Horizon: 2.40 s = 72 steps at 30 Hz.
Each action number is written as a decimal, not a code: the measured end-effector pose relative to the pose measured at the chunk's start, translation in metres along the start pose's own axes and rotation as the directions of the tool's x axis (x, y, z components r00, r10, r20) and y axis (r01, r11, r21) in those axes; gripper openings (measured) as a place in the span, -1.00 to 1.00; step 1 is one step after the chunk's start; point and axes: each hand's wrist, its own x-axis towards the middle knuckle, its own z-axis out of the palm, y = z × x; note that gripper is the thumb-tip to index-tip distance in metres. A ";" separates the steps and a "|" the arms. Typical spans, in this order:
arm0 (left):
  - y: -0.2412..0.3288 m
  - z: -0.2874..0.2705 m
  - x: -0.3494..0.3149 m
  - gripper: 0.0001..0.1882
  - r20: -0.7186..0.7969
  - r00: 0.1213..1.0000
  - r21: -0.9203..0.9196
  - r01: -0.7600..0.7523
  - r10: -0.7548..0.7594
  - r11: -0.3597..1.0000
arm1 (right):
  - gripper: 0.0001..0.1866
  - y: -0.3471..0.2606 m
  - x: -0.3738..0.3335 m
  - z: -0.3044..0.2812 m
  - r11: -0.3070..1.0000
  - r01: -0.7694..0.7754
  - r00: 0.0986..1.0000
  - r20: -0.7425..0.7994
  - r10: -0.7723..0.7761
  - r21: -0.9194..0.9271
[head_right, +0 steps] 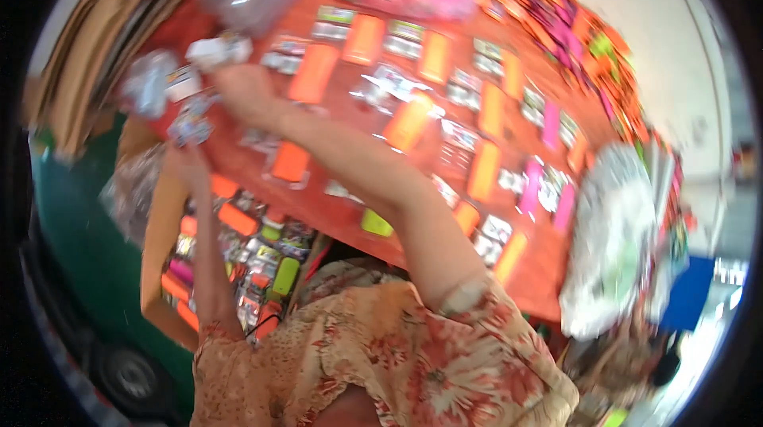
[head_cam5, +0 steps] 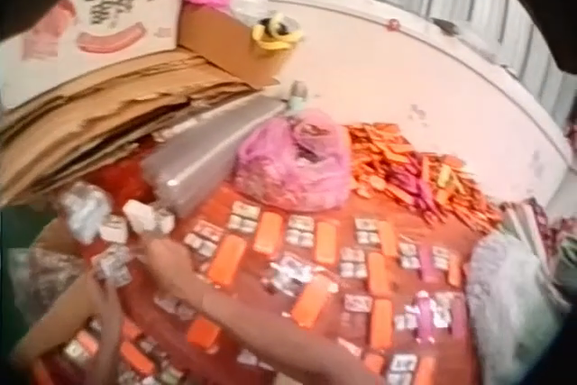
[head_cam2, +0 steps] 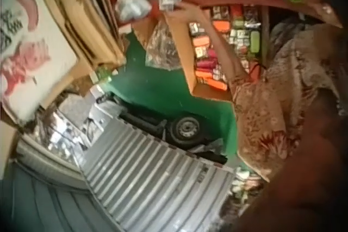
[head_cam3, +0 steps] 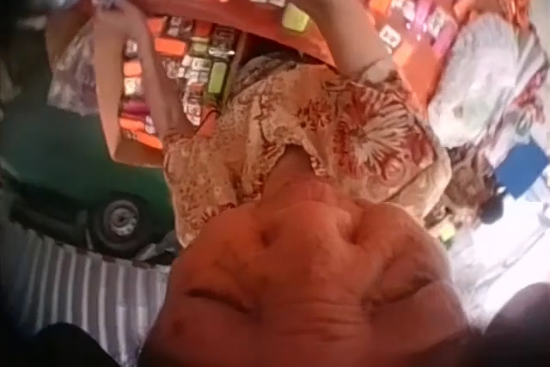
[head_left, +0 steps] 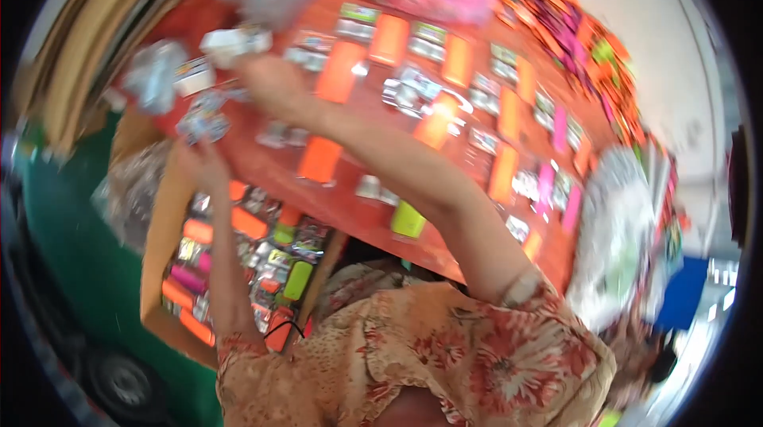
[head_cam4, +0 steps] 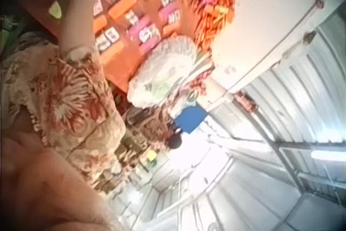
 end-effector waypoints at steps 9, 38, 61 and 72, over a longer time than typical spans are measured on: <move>0.055 -0.031 -0.001 -0.68 0.099 0.995 -0.050 0.027 -0.022 0.998 | -0.76 0.076 -0.189 -0.152 0.980 -0.133 0.990 -0.056 0.126 -0.147; 0.171 -0.033 -0.026 -0.83 0.354 0.913 -0.312 -0.089 0.203 0.946 | -0.87 0.119 -0.226 -0.244 0.953 -0.292 0.901 -0.313 0.301 0.076; 0.176 -0.047 -0.019 -0.86 0.447 0.881 -0.231 -0.058 0.159 0.971 | -0.87 0.254 0.045 -0.222 0.979 -0.079 0.864 -0.502 -0.028 -0.190; 0.187 -0.061 -0.043 -0.87 0.424 0.859 -0.301 -0.166 0.287 0.939 | -0.91 0.215 -0.045 -0.268 0.931 -0.088 0.750 -0.592 0.295 0.353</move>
